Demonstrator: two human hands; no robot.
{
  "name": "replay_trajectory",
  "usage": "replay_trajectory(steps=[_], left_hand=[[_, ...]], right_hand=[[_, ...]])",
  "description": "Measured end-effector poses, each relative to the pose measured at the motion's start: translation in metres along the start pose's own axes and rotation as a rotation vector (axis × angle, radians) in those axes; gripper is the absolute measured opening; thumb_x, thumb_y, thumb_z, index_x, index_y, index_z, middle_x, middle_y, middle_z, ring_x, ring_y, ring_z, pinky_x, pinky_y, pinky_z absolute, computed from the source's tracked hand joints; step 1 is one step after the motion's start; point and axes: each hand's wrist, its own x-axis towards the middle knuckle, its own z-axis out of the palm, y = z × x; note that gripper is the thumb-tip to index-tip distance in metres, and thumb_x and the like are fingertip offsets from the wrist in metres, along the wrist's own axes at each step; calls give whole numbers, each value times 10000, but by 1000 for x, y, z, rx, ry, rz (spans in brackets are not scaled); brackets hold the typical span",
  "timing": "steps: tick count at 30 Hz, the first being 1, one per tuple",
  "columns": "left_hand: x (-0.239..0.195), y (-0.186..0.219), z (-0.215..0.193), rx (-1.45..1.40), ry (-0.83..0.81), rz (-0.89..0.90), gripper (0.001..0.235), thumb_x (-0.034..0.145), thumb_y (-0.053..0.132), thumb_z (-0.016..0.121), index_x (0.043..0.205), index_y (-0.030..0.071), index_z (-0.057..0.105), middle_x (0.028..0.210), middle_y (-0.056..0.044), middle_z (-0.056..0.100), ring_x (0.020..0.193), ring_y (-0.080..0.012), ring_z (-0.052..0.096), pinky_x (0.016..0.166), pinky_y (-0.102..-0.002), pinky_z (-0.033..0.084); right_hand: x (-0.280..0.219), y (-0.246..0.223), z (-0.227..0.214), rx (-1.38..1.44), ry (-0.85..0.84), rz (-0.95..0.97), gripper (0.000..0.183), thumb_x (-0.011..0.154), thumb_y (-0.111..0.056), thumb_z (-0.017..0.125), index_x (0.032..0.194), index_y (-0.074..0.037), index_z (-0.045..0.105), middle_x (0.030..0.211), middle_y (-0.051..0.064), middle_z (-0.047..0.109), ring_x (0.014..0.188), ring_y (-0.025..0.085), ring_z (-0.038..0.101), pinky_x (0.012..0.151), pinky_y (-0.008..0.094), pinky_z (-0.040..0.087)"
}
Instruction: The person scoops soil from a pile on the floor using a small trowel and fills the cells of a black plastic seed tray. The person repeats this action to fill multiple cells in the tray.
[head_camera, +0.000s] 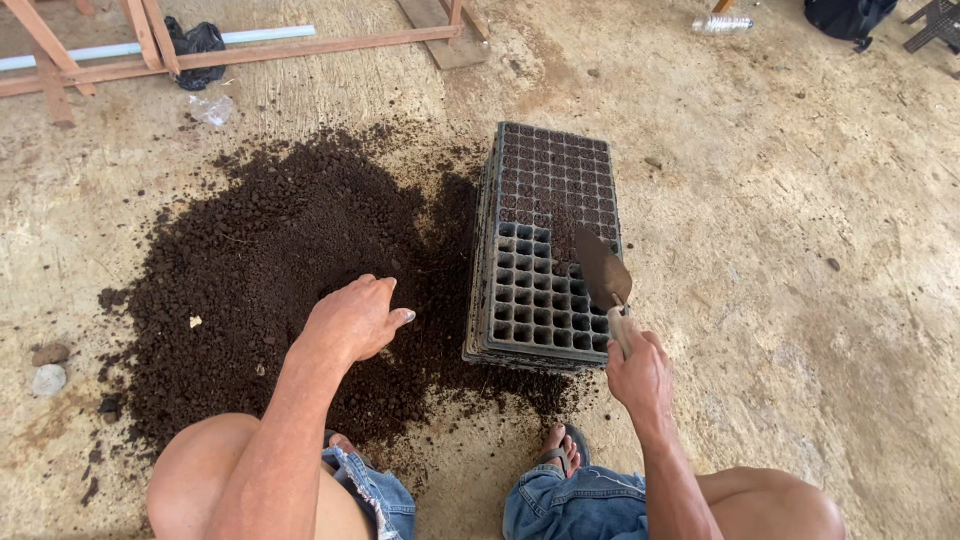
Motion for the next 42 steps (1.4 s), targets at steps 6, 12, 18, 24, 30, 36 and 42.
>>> replay_trajectory(steps=[6, 12, 18, 24, 30, 36, 42], left_hand=[[-2, 0, -3, 6, 3, -7, 620, 1086, 343, 561, 1589, -11, 482, 1469, -282, 614, 1420, -425, 596, 1188, -582, 486], [9, -6, 3, -2, -4, -5, 628, 1089, 348, 560, 1595, -13, 475, 1482, -290, 604, 1428, -430, 587, 1193, -590, 477], [2, -5, 2, 0, 8, 0, 615, 1086, 337, 569, 1584, -15, 489, 1452, -284, 626, 1407, -428, 606, 1177, -592, 490], [-2, -3, -4, -10, 15, -8, 625, 1081, 342, 580, 1582, -20, 488, 1449, -290, 626, 1404, -435, 607, 1175, -607, 488], [-8, 1, -9, -4, -2, -29, 630, 1078, 340, 579, 1586, -19, 483, 1446, -288, 629, 1409, -431, 605, 1186, -601, 479], [-5, 3, -3, -1, -9, -24, 626, 1080, 348, 576, 1589, -6, 487, 1451, -279, 630, 1409, -421, 607, 1184, -597, 482], [-7, 2, -7, 3, -20, -36, 634, 1086, 355, 559, 1606, 3, 469, 1482, -269, 615, 1433, -413, 590, 1194, -586, 475]], right_hand=[[-15, -19, -18, -30, -20, 7, 550, 1046, -276, 538, 1585, -329, 636, 1347, 147, 689, 1242, 405, 708, 1107, 540, 546], [11, 11, 4, 96, 21, 31, 625, 1040, -348, 578, 1606, -81, 583, 1543, 217, 634, 1521, 475, 472, 1280, 576, 324], [4, -6, 2, 196, 74, 139, 616, 1017, -426, 611, 1584, -185, 623, 1505, 222, 652, 1504, 442, 492, 1250, 538, 386], [16, -7, 14, 823, 64, 226, 478, 1078, -130, 597, 1518, 57, 579, 970, 223, 740, 473, 168, 535, 306, 271, 400], [-3, 31, -22, 1272, -374, 398, 538, 1090, -209, 535, 1579, 16, 508, 1049, 257, 710, 520, 117, 467, 319, 159, 294], [9, 48, -14, 1324, -454, 430, 546, 1093, -233, 508, 1581, 11, 499, 1067, 217, 685, 516, 64, 430, 314, 114, 270], [-4, 32, -13, 1273, -379, 409, 535, 1096, -229, 510, 1592, -28, 516, 1046, 237, 688, 516, 103, 414, 314, 169, 287]])
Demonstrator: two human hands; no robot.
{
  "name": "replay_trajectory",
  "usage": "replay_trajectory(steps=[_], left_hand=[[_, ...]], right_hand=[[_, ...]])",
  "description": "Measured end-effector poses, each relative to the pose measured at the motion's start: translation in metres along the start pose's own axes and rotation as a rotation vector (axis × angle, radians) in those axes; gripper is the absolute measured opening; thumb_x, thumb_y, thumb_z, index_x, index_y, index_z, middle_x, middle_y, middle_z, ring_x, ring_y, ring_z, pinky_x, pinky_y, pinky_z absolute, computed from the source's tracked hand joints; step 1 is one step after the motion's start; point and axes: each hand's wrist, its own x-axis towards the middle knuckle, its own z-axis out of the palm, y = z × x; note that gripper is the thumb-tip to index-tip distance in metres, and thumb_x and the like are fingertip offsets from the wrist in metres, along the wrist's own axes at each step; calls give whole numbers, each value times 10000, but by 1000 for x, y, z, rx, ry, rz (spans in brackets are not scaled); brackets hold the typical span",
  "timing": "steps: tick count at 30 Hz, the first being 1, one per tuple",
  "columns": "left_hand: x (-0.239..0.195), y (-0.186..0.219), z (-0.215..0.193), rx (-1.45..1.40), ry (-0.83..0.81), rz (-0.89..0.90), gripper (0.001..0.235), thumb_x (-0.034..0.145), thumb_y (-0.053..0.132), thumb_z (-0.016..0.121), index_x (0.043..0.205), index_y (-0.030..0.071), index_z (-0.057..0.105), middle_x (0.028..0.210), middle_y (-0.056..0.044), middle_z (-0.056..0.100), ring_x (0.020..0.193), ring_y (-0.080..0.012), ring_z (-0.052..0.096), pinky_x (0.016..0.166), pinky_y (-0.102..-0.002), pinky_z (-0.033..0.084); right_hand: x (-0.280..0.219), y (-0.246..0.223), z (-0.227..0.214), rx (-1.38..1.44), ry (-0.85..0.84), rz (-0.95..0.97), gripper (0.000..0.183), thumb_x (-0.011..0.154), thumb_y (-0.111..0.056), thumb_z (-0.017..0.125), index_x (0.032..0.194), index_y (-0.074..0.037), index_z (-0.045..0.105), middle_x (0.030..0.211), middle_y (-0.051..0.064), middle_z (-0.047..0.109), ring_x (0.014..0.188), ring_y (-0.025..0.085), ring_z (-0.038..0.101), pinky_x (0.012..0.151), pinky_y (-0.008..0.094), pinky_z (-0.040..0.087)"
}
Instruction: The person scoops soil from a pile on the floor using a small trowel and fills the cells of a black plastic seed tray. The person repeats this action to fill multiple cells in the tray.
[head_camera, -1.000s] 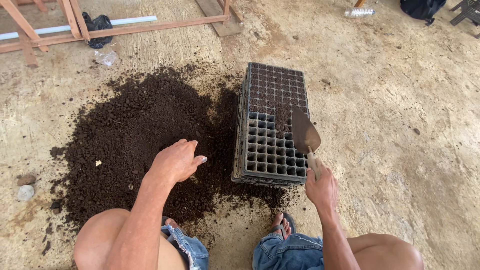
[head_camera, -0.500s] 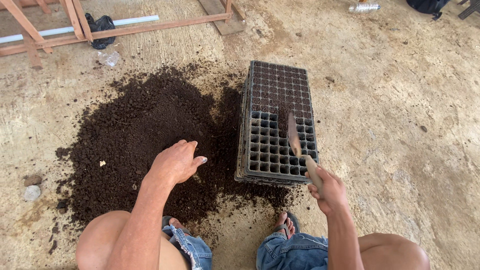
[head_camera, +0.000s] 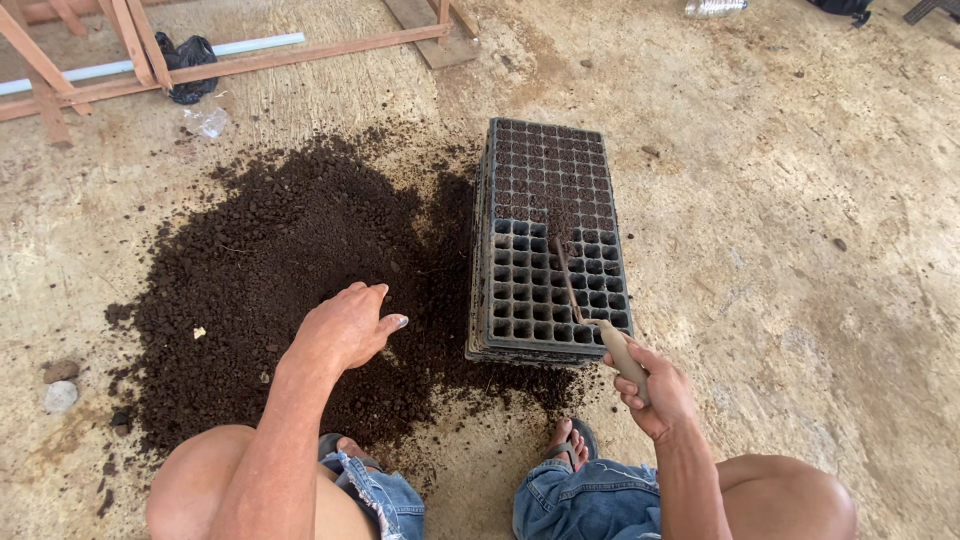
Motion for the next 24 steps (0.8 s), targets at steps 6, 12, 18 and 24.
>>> replay_trajectory(steps=[6, 12, 18, 24], left_hand=[[-5, -1, -2, 6, 1, -10, 637, 1088, 356, 563, 1607, -1, 464, 1490, -275, 609, 1439, -418, 584, 1196, -591, 472], [-6, 2, -5, 9, -24, -10, 632, 1093, 353, 553, 1617, 13, 454, 1515, -272, 591, 1451, -427, 570, 1193, -601, 475], [-5, 8, -8, 31, -40, -17, 636, 1095, 345, 542, 1631, 19, 438, 1535, -267, 580, 1464, -424, 560, 1203, -612, 466], [-14, 4, -12, 24, -16, -38, 633, 1084, 359, 575, 1608, 19, 469, 1465, -266, 634, 1419, -416, 604, 1180, -625, 492]], right_hand=[[-9, 11, 19, 24, 7, -23, 533, 1094, -193, 523, 1598, -21, 511, 1006, 268, 691, 486, 136, 415, 292, 203, 294], [-6, -4, 58, 22, 15, -69, 537, 1092, -169, 534, 1612, -36, 503, 948, 180, 676, 472, 80, 431, 283, 181, 313], [58, 18, 111, 61, -12, -134, 583, 1078, -120, 577, 1635, -11, 442, 915, 198, 686, 483, 139, 485, 306, 218, 342], [41, 17, 119, 152, 92, -111, 597, 1087, -149, 552, 1655, -29, 416, 930, 170, 690, 521, 109, 524, 332, 203, 380]])
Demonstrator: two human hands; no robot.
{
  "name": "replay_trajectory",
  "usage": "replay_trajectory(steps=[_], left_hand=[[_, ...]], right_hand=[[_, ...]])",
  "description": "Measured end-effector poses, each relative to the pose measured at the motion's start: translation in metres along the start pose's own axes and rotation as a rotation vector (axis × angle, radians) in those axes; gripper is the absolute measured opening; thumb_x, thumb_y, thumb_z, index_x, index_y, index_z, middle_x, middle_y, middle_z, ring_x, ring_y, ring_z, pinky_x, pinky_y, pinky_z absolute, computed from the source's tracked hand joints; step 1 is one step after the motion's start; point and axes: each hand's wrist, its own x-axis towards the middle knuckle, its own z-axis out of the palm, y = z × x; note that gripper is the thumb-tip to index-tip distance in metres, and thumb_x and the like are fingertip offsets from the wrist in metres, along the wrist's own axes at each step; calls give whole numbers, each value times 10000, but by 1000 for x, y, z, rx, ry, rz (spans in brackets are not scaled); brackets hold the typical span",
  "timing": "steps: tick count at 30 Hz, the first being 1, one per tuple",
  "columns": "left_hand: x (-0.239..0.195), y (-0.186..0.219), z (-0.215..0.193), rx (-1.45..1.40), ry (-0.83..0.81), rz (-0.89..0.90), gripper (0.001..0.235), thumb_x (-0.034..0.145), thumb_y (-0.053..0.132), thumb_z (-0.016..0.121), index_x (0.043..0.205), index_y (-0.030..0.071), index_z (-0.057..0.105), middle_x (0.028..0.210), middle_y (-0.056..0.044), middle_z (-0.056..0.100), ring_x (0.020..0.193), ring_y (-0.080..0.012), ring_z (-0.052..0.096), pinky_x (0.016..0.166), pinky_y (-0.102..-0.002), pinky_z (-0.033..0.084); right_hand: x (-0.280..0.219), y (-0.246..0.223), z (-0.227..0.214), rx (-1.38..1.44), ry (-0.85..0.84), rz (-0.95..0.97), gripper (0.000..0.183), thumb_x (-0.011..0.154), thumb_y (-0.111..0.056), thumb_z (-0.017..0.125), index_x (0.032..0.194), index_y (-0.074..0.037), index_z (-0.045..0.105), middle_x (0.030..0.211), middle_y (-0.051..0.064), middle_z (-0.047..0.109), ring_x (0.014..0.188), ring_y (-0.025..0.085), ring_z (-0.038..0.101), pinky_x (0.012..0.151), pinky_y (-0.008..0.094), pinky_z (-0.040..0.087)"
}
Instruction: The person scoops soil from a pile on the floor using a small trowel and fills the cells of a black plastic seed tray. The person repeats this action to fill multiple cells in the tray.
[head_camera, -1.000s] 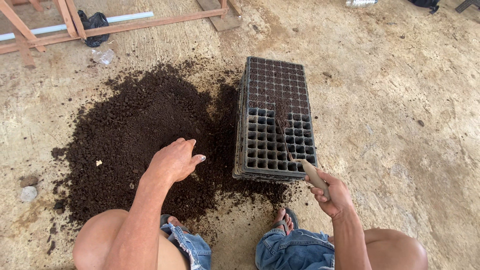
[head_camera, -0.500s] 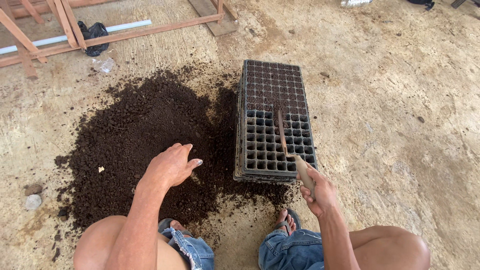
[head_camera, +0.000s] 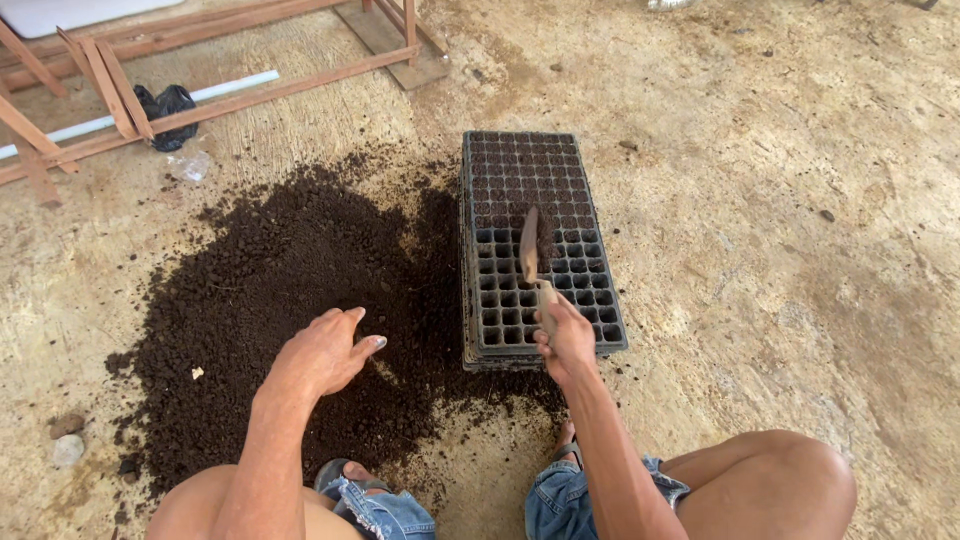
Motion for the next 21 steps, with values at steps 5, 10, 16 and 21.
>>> replay_trajectory(steps=[5, 10, 16, 21], left_hand=[[3, -5, 2, 19, -4, -4, 628, 1084, 361, 563, 1609, 28, 477, 1479, -245, 634, 1422, -417, 605, 1160, -628, 506], [0, 3, 0, -1, 7, 8, 615, 1087, 344, 560, 1603, 17, 481, 1476, -258, 632, 1431, -431, 594, 1170, -646, 491], [-1, 2, 4, 6, -1, -5, 625, 1089, 370, 554, 1606, 26, 479, 1478, -243, 635, 1433, -416, 595, 1170, -646, 492], [-2, -1, 3, -7, 9, -20, 630, 1083, 366, 571, 1608, 30, 483, 1474, -237, 643, 1425, -420, 602, 1159, -658, 495]], right_hand=[[-19, -1, -22, 35, 59, 46, 569, 1110, -187, 534, 1647, -31, 430, 962, 141, 676, 534, 68, 510, 350, 179, 388], [-26, 0, -25, 70, 20, 23, 587, 1100, -197, 552, 1646, -26, 421, 945, 153, 629, 544, 113, 460, 370, 191, 336], [-6, 10, -41, 94, 37, 8, 570, 1090, -196, 580, 1625, -37, 465, 928, 163, 668, 521, 105, 453, 356, 200, 321], [-10, 12, -50, 58, 59, -27, 553, 1086, -157, 577, 1620, -48, 482, 928, 193, 677, 511, 125, 462, 352, 220, 326]])
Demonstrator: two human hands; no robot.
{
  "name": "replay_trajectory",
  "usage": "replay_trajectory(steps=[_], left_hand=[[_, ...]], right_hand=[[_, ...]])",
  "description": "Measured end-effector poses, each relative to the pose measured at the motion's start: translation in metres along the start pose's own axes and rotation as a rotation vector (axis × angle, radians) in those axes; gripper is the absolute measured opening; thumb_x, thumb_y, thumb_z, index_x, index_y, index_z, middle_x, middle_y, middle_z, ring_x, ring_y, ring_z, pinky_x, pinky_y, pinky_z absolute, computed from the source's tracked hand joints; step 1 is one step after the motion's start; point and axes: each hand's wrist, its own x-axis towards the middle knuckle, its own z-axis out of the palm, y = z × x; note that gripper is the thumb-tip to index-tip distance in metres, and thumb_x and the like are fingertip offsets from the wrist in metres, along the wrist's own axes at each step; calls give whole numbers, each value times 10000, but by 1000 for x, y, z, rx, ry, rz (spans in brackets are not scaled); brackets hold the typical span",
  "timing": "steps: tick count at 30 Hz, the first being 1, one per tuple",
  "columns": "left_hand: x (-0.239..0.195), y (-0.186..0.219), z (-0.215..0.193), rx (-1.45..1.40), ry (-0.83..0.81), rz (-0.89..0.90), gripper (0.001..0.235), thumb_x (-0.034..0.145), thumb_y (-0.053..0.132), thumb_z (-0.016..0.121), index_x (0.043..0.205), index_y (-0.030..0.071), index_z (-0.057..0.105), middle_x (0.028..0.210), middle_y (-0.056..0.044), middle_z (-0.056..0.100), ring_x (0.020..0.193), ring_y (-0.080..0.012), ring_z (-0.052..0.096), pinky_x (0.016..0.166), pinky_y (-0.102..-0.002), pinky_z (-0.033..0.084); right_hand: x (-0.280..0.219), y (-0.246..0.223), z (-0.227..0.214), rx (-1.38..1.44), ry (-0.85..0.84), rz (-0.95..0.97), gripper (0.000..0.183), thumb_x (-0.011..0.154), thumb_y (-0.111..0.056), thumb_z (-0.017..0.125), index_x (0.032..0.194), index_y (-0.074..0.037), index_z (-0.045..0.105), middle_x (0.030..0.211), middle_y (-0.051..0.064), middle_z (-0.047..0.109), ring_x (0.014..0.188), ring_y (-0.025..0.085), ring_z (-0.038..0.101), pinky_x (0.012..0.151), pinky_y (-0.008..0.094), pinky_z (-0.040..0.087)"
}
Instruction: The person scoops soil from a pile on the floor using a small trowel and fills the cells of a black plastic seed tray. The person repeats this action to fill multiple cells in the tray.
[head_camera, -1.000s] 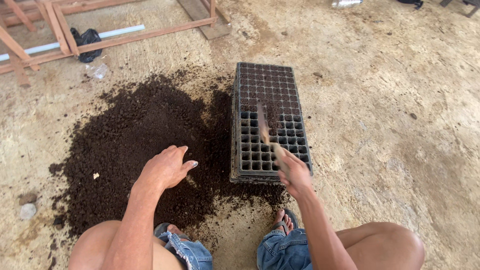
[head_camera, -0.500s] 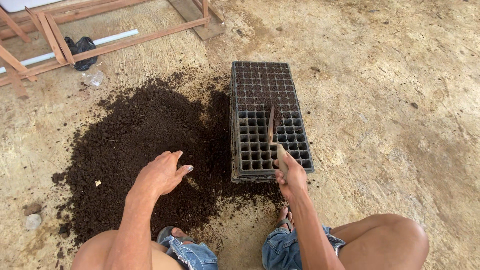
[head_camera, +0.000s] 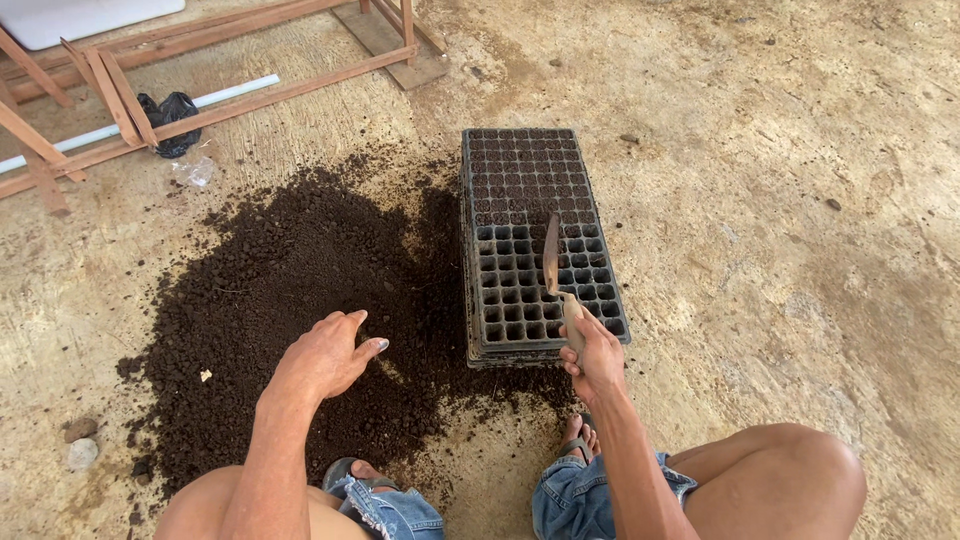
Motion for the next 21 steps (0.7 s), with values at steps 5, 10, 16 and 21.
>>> replay_trajectory(steps=[5, 10, 16, 21], left_hand=[[0, 2, 0, 1, -8, 0, 633, 1085, 372, 566, 1611, 31, 474, 1484, -238, 635, 1431, -418, 596, 1162, -662, 492], [-4, 1, 0, -10, -10, 6, 634, 1086, 381, 566, 1607, 32, 475, 1482, -238, 633, 1430, -422, 595, 1164, -669, 489], [1, -1, -1, 3, -17, -4, 636, 1089, 386, 557, 1616, 42, 469, 1498, -225, 626, 1451, -414, 579, 1167, -649, 495], [4, 1, 1, 15, -21, 8, 638, 1093, 384, 550, 1619, 35, 461, 1511, -234, 614, 1460, -419, 569, 1175, -648, 489]], right_hand=[[-12, -6, 0, -58, -30, 36, 546, 1096, -167, 565, 1628, -70, 486, 944, 179, 699, 506, 95, 496, 333, 216, 362], [8, -5, -2, -63, -30, 1, 549, 1096, -180, 569, 1626, -70, 476, 919, 177, 686, 496, 104, 481, 334, 213, 351], [-1, -20, 23, -143, -69, -13, 563, 1104, -170, 558, 1645, -54, 455, 940, 189, 705, 490, 122, 551, 309, 227, 409], [24, -5, 46, -150, -103, -22, 554, 1071, -145, 590, 1598, -5, 492, 905, 212, 681, 495, 147, 500, 301, 239, 360]])
